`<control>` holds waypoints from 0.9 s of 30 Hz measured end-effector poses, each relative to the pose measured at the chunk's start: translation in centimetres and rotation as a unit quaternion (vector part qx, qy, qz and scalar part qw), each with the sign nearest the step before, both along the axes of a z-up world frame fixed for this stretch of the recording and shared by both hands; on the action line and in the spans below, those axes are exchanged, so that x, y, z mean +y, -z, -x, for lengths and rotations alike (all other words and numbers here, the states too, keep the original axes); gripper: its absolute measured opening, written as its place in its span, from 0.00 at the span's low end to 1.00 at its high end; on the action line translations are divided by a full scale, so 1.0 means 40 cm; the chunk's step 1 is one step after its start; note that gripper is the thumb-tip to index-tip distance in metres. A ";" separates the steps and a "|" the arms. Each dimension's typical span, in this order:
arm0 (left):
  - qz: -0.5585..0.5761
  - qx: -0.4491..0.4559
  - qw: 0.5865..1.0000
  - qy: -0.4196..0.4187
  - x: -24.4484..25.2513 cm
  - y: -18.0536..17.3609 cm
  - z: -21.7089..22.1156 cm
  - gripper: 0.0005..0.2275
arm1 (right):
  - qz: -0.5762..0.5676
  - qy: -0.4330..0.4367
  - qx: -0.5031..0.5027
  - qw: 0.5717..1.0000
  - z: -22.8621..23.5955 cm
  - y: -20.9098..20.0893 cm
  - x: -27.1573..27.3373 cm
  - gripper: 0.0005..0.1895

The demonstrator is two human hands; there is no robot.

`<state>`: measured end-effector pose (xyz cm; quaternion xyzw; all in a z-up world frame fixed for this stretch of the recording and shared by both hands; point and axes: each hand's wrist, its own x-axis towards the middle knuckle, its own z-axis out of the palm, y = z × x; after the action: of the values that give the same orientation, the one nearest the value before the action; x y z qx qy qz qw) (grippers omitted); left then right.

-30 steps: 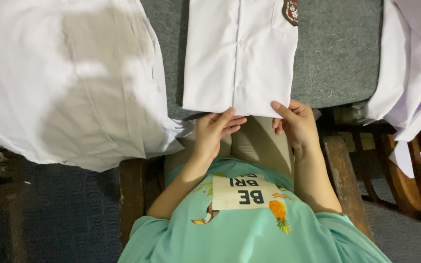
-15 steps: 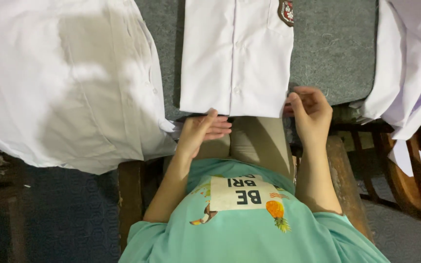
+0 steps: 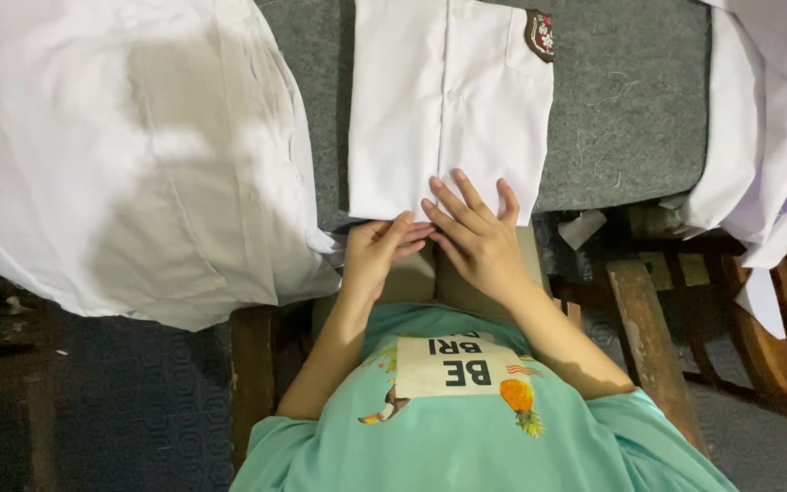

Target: Folding a white collared shirt and trimming loose threads with scissors on a work surface.

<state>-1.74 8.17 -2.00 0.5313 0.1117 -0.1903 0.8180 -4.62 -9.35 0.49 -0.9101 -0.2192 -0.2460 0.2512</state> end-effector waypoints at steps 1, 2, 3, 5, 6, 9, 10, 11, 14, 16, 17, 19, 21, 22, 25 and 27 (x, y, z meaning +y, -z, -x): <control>0.001 0.001 1.000 0.000 0.013 -0.003 -0.005 0.13 | 0.001 0.000 0.001 1.000 0.002 -0.012 -0.005 0.22; -0.040 -0.011 0.998 0.042 0.025 -0.006 -0.009 0.13 | -0.029 -0.021 0.015 0.999 0.004 -0.024 -0.010 0.18; -0.082 -0.023 0.993 0.085 0.036 -0.009 -0.016 0.14 | -0.060 -0.042 0.029 0.997 0.004 -0.036 -0.016 0.15; -0.160 -0.032 0.973 0.165 0.070 -0.060 -0.018 0.14 | -0.109 -0.044 0.044 0.992 0.010 -0.065 -0.041 0.11; -0.237 -0.039 0.940 0.243 0.087 -0.086 -0.022 0.14 | -0.159 -0.048 0.059 0.984 0.011 -0.079 -0.054 0.07; -0.106 -0.170 0.965 0.171 0.079 -0.108 0.003 0.08 | -0.148 0.015 0.064 0.987 -0.010 -0.047 -0.107 0.06; -0.106 -0.169 0.965 0.171 0.067 -0.108 -0.009 0.08 | -0.148 0.014 0.065 0.987 -0.022 -0.059 -0.101 0.06; -0.139 -0.292 0.942 0.088 0.056 -0.108 -0.021 0.05 | -0.118 0.017 0.073 0.990 -0.035 -0.072 -0.095 0.11; -0.222 -0.473 0.853 -0.011 0.029 -0.106 -0.054 0.06 | -0.053 0.008 0.093 0.994 -0.064 -0.114 -0.066 0.19; -0.276 -0.530 0.802 -0.022 0.014 -0.112 -0.067 0.14 | -0.020 -0.001 0.107 0.994 -0.072 -0.125 -0.052 0.23; -0.308 -0.549 0.777 -0.006 0.004 -0.120 -0.072 0.19 | -0.005 -0.009 0.112 0.994 -0.075 -0.125 -0.052 0.21; -0.339 -0.568 0.750 0.010 -0.004 -0.126 -0.076 0.24 | 0.009 -0.016 0.117 0.993 -0.078 -0.119 -0.052 0.20; -0.412 -0.529 0.738 0.073 0.000 -0.122 -0.073 0.31 | 0.013 -0.034 0.071 0.997 -0.077 -0.108 -0.053 0.13; -0.411 -0.530 0.738 0.075 -0.002 -0.120 -0.074 0.31 | 0.013 -0.032 0.071 0.997 -0.075 -0.080 -0.056 0.13; -0.445 -0.522 0.722 0.090 -0.001 -0.116 -0.073 0.32 | -0.023 -0.019 0.045 0.999 -0.065 -0.019 -0.059 0.05; -0.440 -0.517 0.728 0.097 0.004 -0.119 -0.075 0.33 | -0.102 -0.032 0.069 0.992 -0.056 -0.012 -0.058 0.04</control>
<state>1.25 8.31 2.75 0.8556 -0.3100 0.1060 0.4007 -2.38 -11.65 0.95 -0.8871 -0.2046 -0.1956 0.3646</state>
